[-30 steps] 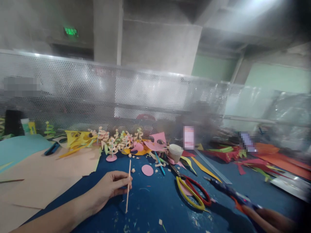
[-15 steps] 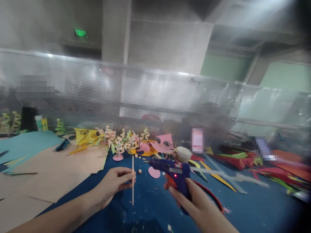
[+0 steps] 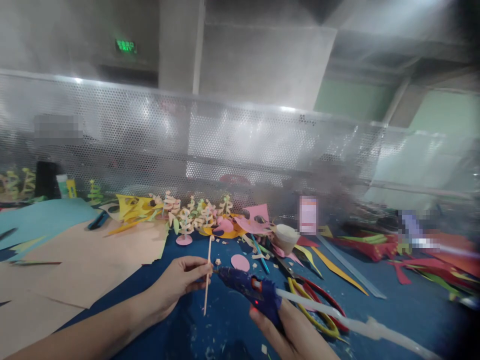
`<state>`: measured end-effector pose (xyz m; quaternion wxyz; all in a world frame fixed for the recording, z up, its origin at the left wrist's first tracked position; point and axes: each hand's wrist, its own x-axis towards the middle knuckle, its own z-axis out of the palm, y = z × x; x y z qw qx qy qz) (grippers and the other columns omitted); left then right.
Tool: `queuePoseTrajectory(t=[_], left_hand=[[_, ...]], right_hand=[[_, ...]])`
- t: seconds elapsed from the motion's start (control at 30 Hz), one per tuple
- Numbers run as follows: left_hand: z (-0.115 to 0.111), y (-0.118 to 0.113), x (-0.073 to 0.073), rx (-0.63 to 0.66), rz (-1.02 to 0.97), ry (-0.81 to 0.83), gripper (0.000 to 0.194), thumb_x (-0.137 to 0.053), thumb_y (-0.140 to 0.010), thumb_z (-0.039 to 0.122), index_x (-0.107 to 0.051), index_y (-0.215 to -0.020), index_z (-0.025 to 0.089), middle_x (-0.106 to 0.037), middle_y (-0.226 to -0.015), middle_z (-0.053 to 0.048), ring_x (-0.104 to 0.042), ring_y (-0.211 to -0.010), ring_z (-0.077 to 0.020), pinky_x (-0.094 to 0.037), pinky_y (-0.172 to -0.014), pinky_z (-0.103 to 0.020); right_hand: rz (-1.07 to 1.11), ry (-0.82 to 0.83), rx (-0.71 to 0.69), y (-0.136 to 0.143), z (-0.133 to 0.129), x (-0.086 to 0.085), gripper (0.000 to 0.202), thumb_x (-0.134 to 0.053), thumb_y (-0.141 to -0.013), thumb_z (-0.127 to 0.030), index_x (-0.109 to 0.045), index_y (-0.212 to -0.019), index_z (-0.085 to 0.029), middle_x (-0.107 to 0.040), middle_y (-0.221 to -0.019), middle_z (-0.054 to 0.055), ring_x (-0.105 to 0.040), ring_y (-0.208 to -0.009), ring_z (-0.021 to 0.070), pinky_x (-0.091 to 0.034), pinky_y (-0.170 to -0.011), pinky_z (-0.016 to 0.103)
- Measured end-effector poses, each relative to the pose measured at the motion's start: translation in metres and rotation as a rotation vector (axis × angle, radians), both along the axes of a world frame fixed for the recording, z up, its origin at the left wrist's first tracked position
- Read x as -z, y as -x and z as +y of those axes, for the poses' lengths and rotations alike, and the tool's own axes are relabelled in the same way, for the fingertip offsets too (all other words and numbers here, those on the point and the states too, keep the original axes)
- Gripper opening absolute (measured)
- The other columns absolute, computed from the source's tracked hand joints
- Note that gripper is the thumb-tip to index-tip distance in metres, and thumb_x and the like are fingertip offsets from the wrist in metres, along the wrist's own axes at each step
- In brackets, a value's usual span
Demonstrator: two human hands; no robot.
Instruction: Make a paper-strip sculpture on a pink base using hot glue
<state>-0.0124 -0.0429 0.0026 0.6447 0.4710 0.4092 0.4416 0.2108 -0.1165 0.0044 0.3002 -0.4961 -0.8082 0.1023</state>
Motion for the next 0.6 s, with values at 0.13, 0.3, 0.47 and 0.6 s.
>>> queuePoseTrajectory(t=[0.13, 0.3, 0.47, 0.6], left_hand=[[-0.001, 0.0, 0.0, 0.016, 0.005, -0.002, 0.024, -0.073, -0.058, 0.034, -0.069, -0.071, 0.014, -0.063, -0.065, -0.001, -0.056, -0.063, -0.0108, -0.047, -0.062, -0.02], [-0.003, -0.001, -0.001, 0.036, -0.005, 0.014, 0.024, -0.073, -0.058, 0.033, -0.07, -0.07, 0.014, -0.064, -0.064, -0.002, -0.057, -0.062, -0.0113, -0.048, -0.063, -0.021], [-0.004, -0.001, -0.002, 0.057, -0.002, 0.031, 0.023, -0.074, -0.057, 0.032, -0.07, -0.069, 0.013, -0.065, -0.065, -0.002, -0.057, -0.061, -0.0112, -0.048, -0.064, -0.021], [-0.004, -0.001, 0.0, 0.049, 0.004, 0.04, 0.025, -0.074, -0.056, 0.033, -0.071, -0.071, 0.013, -0.066, -0.065, -0.003, -0.058, -0.061, -0.0117, -0.047, -0.065, -0.022]], right_hand=[[0.004, -0.047, -0.022, 0.005, 0.002, -0.001, 0.03, -0.045, -0.082, -0.035, -0.059, -0.102, -0.019, -0.066, -0.098, 0.011, -0.061, -0.09, 0.0241, -0.05, -0.076, 0.034], [0.026, -0.109, 0.009, 0.008, -0.001, -0.002, 0.031, -0.042, -0.082, -0.034, -0.057, -0.105, -0.019, -0.064, -0.102, 0.013, -0.059, -0.093, 0.0255, -0.049, -0.078, 0.037], [0.057, -0.136, 0.029, 0.013, -0.002, -0.001, 0.03, -0.042, -0.082, -0.033, -0.057, -0.105, -0.02, -0.066, -0.086, 0.012, -0.061, -0.086, 0.0246, -0.05, -0.073, 0.035], [0.06, -0.15, 0.049, 0.014, -0.004, 0.003, 0.032, -0.042, -0.082, -0.037, -0.057, -0.105, -0.02, -0.066, -0.087, 0.011, -0.06, -0.086, 0.0247, -0.05, -0.073, 0.034]])
